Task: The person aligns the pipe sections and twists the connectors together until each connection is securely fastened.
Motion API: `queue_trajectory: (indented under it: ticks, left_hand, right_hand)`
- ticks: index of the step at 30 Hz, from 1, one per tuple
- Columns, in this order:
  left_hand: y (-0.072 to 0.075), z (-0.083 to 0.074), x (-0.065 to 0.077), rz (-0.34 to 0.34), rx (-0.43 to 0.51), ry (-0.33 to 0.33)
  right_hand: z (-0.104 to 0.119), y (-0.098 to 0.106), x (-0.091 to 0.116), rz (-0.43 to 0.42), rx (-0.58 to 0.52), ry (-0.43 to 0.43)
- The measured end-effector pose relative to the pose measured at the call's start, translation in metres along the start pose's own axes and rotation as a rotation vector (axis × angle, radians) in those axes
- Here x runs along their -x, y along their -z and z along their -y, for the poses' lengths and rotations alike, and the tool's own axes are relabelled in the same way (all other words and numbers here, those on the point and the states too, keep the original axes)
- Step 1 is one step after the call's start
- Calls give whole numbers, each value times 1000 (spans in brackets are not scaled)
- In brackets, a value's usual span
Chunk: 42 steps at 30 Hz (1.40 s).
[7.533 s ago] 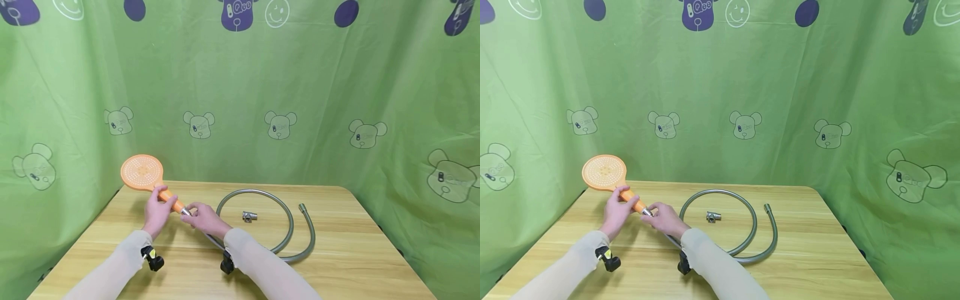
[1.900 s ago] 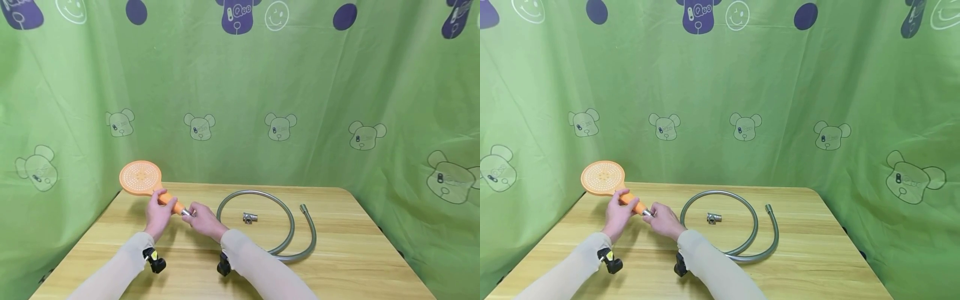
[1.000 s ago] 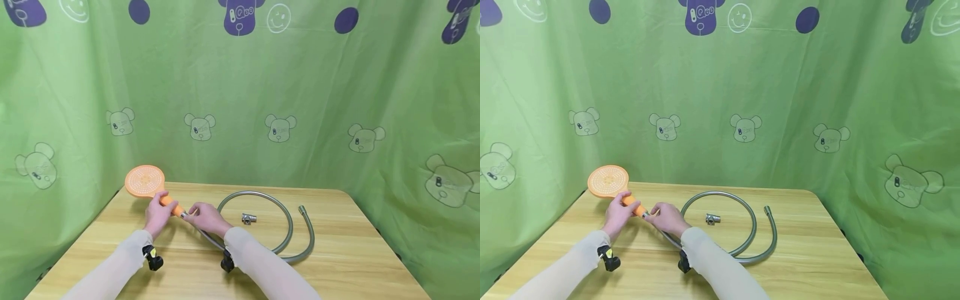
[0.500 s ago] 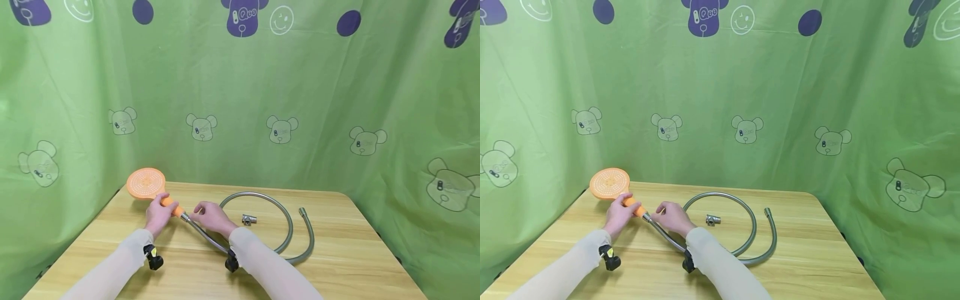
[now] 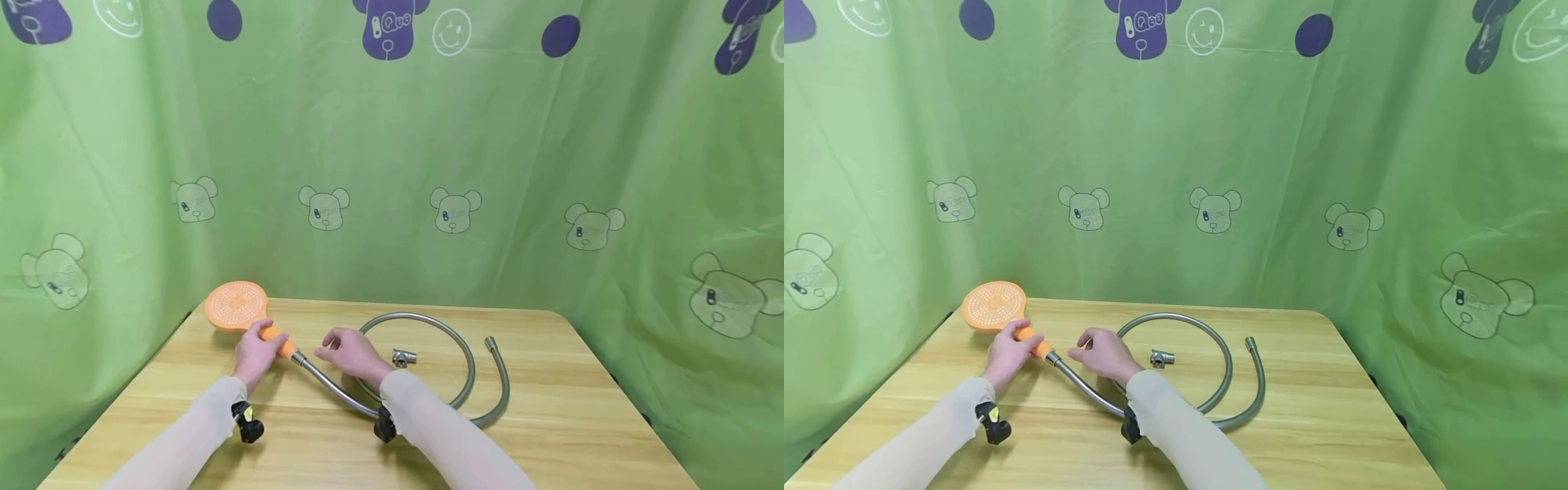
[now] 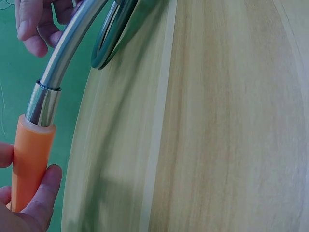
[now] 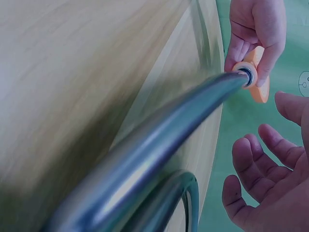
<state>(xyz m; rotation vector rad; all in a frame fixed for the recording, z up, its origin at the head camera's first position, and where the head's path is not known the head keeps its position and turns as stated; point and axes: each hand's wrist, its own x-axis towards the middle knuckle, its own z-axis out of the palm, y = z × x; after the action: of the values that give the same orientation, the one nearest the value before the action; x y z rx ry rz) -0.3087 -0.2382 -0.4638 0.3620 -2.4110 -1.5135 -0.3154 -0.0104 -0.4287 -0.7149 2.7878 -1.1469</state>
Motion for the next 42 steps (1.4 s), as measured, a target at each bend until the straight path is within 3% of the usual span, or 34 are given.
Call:
queue_trajectory:
  ticks: [8,23,42]
  left_hand:
    - [0,1,1,23,-43,32]
    - [-1,8,1,97,120,69]
    - [-2,6,2,180,118,117]
  right_hand:
    - [-5,8,3,6,-3,-2]
    - [-23,21,8,4,29,6]
    - [-36,30,16,9,35,-1]
